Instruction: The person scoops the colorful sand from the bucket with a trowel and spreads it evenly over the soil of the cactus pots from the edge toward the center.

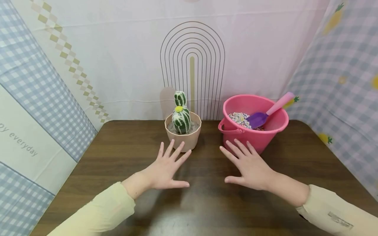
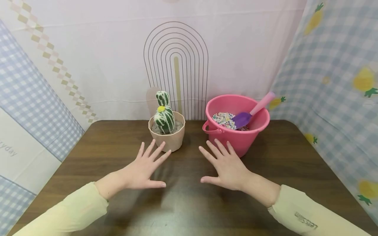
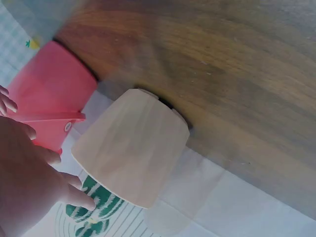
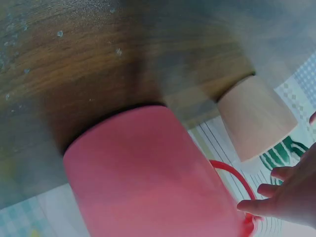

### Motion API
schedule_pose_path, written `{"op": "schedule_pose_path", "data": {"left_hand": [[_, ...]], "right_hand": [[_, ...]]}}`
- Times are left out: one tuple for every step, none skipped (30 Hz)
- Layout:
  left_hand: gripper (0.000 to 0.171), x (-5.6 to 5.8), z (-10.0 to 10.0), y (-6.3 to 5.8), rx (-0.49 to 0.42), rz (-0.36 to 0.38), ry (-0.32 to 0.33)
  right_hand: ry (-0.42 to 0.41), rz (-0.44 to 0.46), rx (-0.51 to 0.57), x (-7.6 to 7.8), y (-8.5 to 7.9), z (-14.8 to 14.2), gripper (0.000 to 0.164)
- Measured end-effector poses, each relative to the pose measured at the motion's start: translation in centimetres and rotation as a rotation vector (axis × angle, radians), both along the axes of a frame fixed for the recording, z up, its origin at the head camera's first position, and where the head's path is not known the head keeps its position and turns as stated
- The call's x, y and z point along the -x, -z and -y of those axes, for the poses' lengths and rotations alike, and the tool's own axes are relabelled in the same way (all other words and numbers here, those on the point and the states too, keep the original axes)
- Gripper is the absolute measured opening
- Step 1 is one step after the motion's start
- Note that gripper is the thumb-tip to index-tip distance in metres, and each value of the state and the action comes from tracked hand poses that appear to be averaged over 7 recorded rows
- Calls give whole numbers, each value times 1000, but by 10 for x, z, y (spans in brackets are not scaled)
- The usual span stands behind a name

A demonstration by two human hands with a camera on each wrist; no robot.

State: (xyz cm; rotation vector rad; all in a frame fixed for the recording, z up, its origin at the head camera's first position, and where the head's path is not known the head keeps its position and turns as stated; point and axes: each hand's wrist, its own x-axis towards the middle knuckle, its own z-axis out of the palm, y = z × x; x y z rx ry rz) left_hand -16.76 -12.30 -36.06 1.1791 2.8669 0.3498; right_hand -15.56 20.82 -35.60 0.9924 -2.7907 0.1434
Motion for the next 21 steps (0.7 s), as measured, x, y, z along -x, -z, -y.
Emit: {"op": "schedule_pose_path", "data": {"left_hand": [[95, 1, -1, -1, -13, 10, 0], [96, 1, -3, -2, -31, 20, 1], [96, 1, -4, -3, -51, 31, 2], [96, 2, -7, -5, -71, 41, 2], [97, 3, -9, -6, -90, 47, 4], [97, 4, -12, -7, -107, 49, 6], [97, 6, -16, -8, -124, 47, 9], [98, 7, -19, -9, -139, 43, 11], [98, 9, -23, -11, -154, 38, 12], [98, 11, -28, -12, -169, 30, 14], [98, 13, -32, -14, -186, 25, 14], [98, 15, -37, -15, -203, 28, 12], [98, 17, -41, -17, -224, 38, 8], [98, 19, -46, -19, -246, 51, 3], [98, 21, -51, -21, -269, 66, -3], [98, 23, -56, -23, -292, 87, -13], [97, 25, -60, -25, -315, 109, -24], [97, 27, -65, -27, -338, 130, -35], [97, 29, -70, -29, -360, 147, -45], [96, 32, -75, -30, -380, 166, -57], [96, 34, -80, -32, -400, 183, -70]], "right_hand": [[-5, -9, 1, -1, -2, -1, 93], [-11, -18, 4, -2, -5, -3, 93], [-20, -32, 9, -4, -8, -5, 92], [-29, -48, 19, -4, -11, -7, 91], [-39, -64, 33, -5, -14, -9, 90], [-49, -85, 52, -6, -18, -12, 88], [-58, -110, 75, -6, -21, -14, 86], [-64, -133, 98, -6, -24, -17, 85], [-72, -161, 126, -6, -26, -20, 83], [-78, -188, 155, -5, -29, -22, 81], [-81, -216, 180, -5, -32, -25, 81], [-80, -245, 201, -5, -34, -28, 80], [-76, -266, 222, -4, -37, -31, 79], [-70, -280, 241, -4, -40, -33, 77], [-60, -291, 261, -4, -43, -36, 75], [-44, -294, 277, -3, -46, -39, 72], [-25, -294, 291, -3, -49, -41, 68], [-5, -294, 307, -2, -52, -44, 64], [15, -292, 322, -1, -55, -46, 60], [39, -291, 333, 0, -58, -49, 55], [65, -289, 346, 2, -61, -51, 49]]}}
